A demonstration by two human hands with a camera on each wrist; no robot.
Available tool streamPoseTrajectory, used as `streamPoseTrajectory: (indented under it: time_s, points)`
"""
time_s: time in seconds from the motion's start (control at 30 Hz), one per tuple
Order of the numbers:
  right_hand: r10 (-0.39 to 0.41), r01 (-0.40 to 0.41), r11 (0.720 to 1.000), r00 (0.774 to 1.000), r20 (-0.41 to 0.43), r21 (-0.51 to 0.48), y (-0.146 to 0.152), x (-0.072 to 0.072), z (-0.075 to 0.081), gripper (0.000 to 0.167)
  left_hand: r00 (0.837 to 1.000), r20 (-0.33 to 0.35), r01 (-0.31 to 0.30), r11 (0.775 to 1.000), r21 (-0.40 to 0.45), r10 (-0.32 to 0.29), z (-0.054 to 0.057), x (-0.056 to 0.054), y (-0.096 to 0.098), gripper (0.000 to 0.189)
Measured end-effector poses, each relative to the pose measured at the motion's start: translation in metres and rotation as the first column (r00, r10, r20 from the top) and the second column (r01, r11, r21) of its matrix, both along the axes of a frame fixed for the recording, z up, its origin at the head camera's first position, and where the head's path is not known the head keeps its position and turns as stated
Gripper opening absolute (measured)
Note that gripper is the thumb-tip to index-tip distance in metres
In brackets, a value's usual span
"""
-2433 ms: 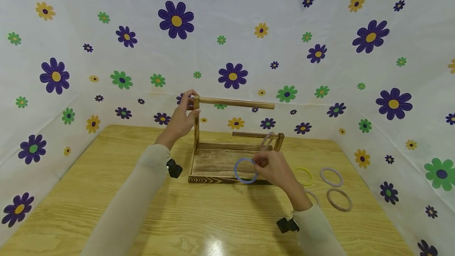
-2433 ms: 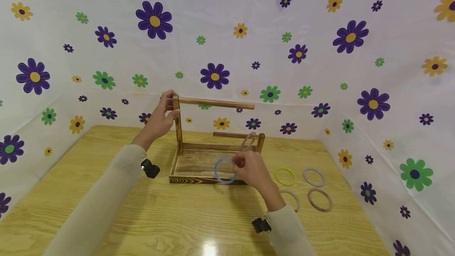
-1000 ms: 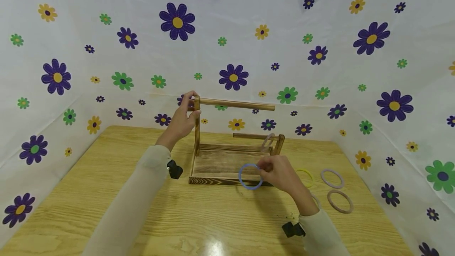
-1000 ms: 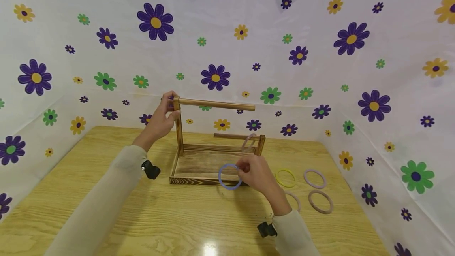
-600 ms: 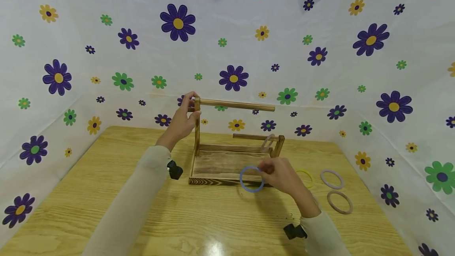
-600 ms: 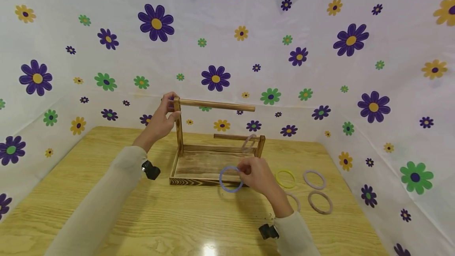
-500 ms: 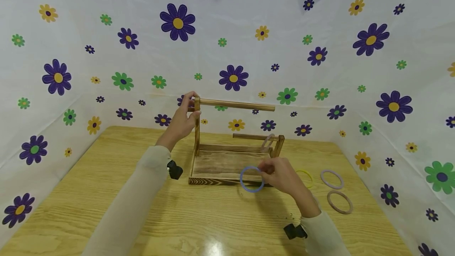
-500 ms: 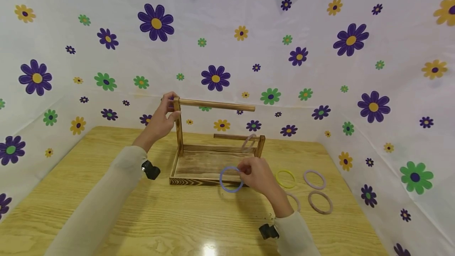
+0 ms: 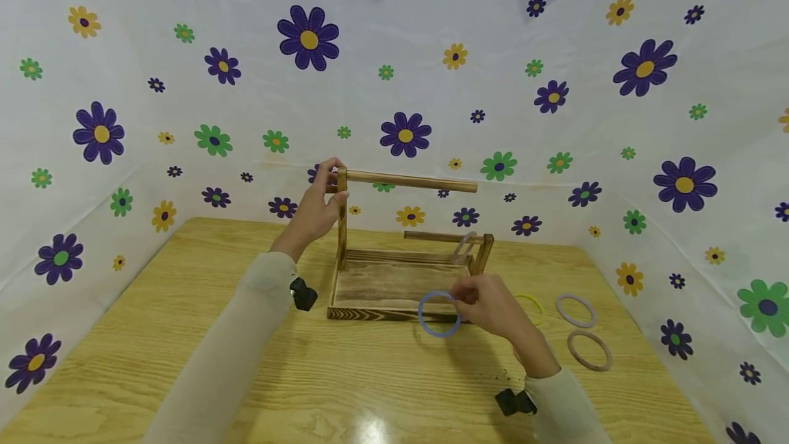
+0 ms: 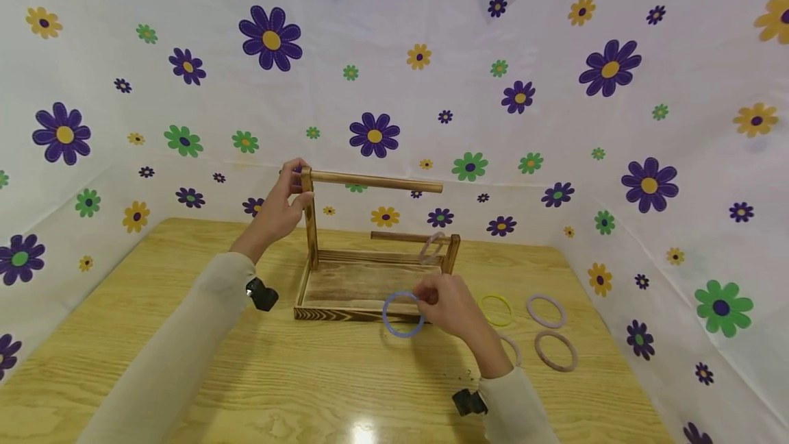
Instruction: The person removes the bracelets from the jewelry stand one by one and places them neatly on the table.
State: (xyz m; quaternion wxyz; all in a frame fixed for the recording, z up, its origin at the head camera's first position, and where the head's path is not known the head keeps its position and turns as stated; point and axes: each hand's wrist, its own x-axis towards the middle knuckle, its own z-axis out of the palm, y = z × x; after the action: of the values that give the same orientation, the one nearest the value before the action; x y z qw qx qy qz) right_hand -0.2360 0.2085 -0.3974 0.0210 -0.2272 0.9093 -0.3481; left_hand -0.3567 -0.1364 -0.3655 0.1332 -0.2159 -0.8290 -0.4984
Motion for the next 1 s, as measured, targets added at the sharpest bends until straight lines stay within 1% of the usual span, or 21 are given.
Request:
streamPoseTrajectory:
  time_s: [0.13,0.3,0.47,0.7,1.0]
  points:
    - [0.007,-0.007,1.000,1.000,0.021,-0.011,0.002,0.000,0.000,0.014,1.000,-0.005,-0.001,1.000,-0.006,0.001,0.000,0.000,0.000,0.046]
    - [0.014,-0.013,1.000,0.999,0.049,-0.027,0.004,0.000,0.000,0.016,1.000,0.004,-0.009,1.000,0.001,0.009,0.003,0.001,0.000,0.045]
    - [0.008,-0.006,1.000,0.998,0.070,-0.027,0.007,0.001,-0.002,0.017,1.000,0.008,-0.005,1.000,-0.003,0.005,0.002,0.002,0.000,0.046]
    - [0.004,-0.003,1.000,0.997,0.072,-0.020,0.009,0.001,-0.004,0.016,1.000,0.002,-0.007,1.000,0.009,0.007,0.001,0.000,0.000,0.046]
    - [0.010,-0.008,1.000,0.997,0.074,-0.018,0.011,0.004,-0.003,0.015,1.000,0.000,-0.016,1.000,0.013,0.016,0.000,0.000,0.001,0.047]
